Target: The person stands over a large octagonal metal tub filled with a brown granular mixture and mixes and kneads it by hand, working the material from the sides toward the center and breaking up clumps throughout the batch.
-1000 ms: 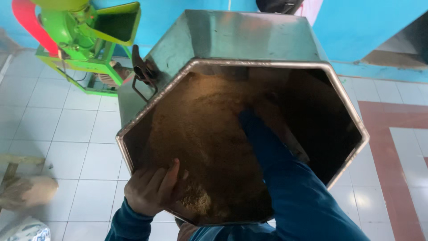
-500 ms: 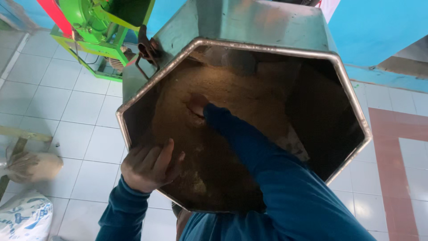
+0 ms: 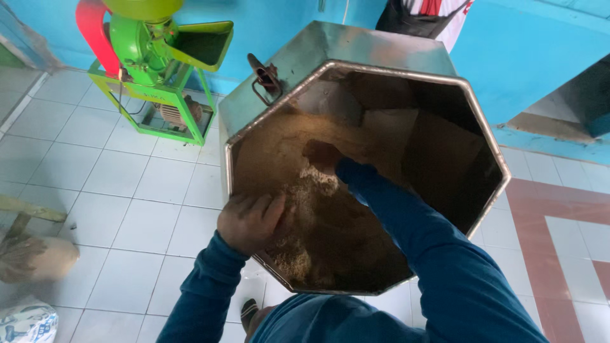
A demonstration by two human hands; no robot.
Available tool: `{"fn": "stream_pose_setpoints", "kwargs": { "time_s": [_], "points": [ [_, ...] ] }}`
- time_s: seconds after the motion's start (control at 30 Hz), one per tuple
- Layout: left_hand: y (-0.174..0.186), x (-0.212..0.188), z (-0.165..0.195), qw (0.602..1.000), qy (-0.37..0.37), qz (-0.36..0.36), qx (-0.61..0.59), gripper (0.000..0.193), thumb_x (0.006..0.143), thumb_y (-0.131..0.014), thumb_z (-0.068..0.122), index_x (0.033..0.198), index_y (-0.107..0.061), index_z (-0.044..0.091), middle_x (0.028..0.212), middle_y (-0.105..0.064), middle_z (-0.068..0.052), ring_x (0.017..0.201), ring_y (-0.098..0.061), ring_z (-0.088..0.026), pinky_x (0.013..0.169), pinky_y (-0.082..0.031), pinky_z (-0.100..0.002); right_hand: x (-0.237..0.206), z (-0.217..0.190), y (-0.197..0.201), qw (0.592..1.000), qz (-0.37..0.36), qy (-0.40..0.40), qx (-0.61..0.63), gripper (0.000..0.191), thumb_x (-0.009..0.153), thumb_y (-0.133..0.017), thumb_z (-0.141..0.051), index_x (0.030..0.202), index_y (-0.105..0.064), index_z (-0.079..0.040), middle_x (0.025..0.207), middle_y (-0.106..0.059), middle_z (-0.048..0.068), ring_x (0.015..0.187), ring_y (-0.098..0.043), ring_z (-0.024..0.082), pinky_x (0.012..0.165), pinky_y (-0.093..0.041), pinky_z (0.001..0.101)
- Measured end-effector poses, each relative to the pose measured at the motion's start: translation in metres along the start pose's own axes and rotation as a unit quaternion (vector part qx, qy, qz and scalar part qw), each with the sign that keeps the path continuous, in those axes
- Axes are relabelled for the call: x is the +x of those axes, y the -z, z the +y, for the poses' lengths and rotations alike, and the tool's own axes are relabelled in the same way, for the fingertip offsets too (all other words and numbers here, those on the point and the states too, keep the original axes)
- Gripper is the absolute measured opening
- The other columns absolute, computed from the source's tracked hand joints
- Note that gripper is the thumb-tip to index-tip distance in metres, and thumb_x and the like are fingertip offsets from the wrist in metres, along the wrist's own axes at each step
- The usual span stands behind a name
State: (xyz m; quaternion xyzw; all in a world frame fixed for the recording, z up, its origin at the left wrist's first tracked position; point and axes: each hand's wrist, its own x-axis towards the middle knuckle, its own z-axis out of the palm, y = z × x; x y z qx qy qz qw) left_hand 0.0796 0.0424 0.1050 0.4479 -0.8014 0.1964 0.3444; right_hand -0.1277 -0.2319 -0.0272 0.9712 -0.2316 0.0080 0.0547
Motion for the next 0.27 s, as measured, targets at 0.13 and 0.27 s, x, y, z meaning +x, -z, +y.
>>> {"fn": "stream_pose_setpoints", "kwargs": {
  "time_s": [0.13, 0.27],
  "points": [
    [0.001, -0.002, -0.003, 0.996, 0.001, -0.071, -0.050, 0.031, 0.088, -0.073, 0.040, 0.090, -0.073, 0.009, 0.074, -0.071, -0.008, 0.067, -0.070, -0.025, 0.058, -0.055, -0.040, 0.044, 0.012, -0.010, 0.990, -0.070, -0.069, 0.101, 0.029, 0.098, -0.055, -0.023, 0.123, -0.066, -0.011, 0.128, -0.070, 0.010, 0.119, -0.064, 0.031, 0.099, -0.055, 0.0451],
    [0.002, -0.006, -0.005, 1.000, -0.003, -0.011, -0.026, 0.025, 0.095, -0.071, 0.033, 0.096, -0.070, 0.008, 0.089, -0.071, -0.008, 0.079, -0.070, -0.023, 0.068, -0.055, -0.038, 0.107, 0.027, 0.000, 0.963, -0.095, -0.185, 0.173, 0.039, 0.099, -0.055, -0.029, 0.134, -0.063, -0.013, 0.132, -0.071, 0.007, 0.123, -0.066, 0.027, 0.106, -0.055, 0.0420]
  ]
}}
